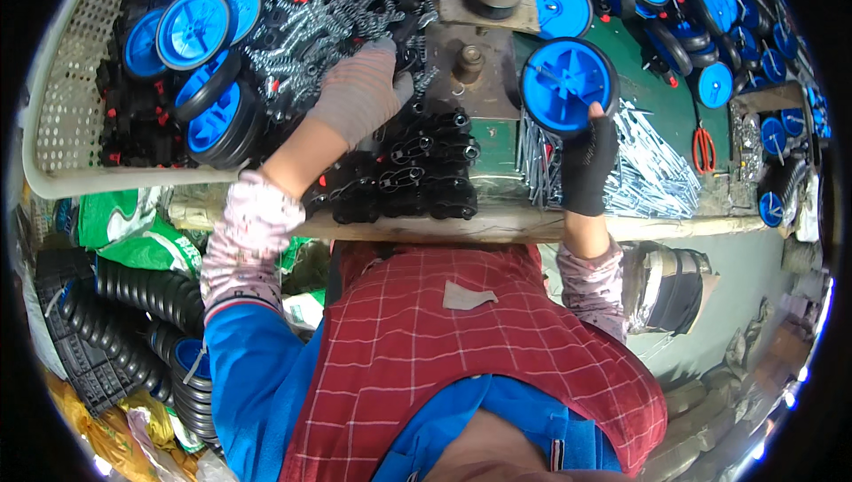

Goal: The person repeatedly picks up blue circular plastic parts and black flexible tubes from a workbench, inserts metal fasteners into the parts, and places the assembled units into a white basket. The person handles items one at a time and continues the cycle throughout the clip.

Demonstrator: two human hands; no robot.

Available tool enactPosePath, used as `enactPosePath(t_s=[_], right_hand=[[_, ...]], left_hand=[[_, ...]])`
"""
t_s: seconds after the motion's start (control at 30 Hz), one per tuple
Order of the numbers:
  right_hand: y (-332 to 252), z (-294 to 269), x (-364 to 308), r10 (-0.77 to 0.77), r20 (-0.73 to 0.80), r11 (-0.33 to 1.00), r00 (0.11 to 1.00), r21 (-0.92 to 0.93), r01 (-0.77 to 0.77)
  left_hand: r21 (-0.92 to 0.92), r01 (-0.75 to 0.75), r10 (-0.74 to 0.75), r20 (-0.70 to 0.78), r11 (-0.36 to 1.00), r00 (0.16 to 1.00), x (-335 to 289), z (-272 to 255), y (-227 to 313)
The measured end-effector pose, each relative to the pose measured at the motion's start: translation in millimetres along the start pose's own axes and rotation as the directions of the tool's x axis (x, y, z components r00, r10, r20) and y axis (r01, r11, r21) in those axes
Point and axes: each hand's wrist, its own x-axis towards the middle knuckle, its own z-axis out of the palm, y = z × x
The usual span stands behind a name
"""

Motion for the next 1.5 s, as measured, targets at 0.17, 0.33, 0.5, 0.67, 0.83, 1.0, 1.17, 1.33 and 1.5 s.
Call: enactPosePath(t_s=[0.17,0.33,0.5,0.67,0.83,1.0,1.17,1.33,1.5], right_hand=[[-27,53,14,0.549,0.083,0.493,0.831,0.771,-0.403],[-28,56,27,0.632,0.038,0.424,0.774,0.819,-0.387],[-22,38,29,0.490,-0.168,0.773,0.855,0.537,-0.338],[-37,34,25,0.645,0.061,0.529,0.762,0.683,-0.503],[-61,41,26,0.567,0.086,0.630,0.819,0.596,-0.498],[-93,53,27,0.288,0.127,0.876,0.949,0.367,-0.315],[-87,57,37,0.187,0.168,0.934,0.968,0.274,-0.228],[-45,43,57,0.092,0.230,0.972,0.969,0.189,-0.138],[27,-23,161,0.362,0.423,0.822,0.831,0.275,-0.498]], left_hand=[[-0.426,-0.343,0.290,-0.185,0.838,0.939,-29,18,82],[-0.735,-0.242,0.375,0.018,0.634,0.927,-35,38,99],[-0.927,0.305,-0.009,0.311,0.219,0.950,18,36,61],[-0.898,0.428,-0.033,0.427,0.106,0.904,29,37,59],[-0.890,0.405,-0.039,0.406,0.207,0.913,30,37,55],[-0.903,0.357,0.080,0.385,0.240,0.919,26,27,55],[-0.838,-0.069,0.159,0.022,0.542,0.987,-27,-14,20],[-0.089,-0.107,0.046,-0.512,0.990,0.858,-73,-48,-65],[0.485,0.343,-0.156,-0.385,0.805,0.910,-77,-76,-163]])
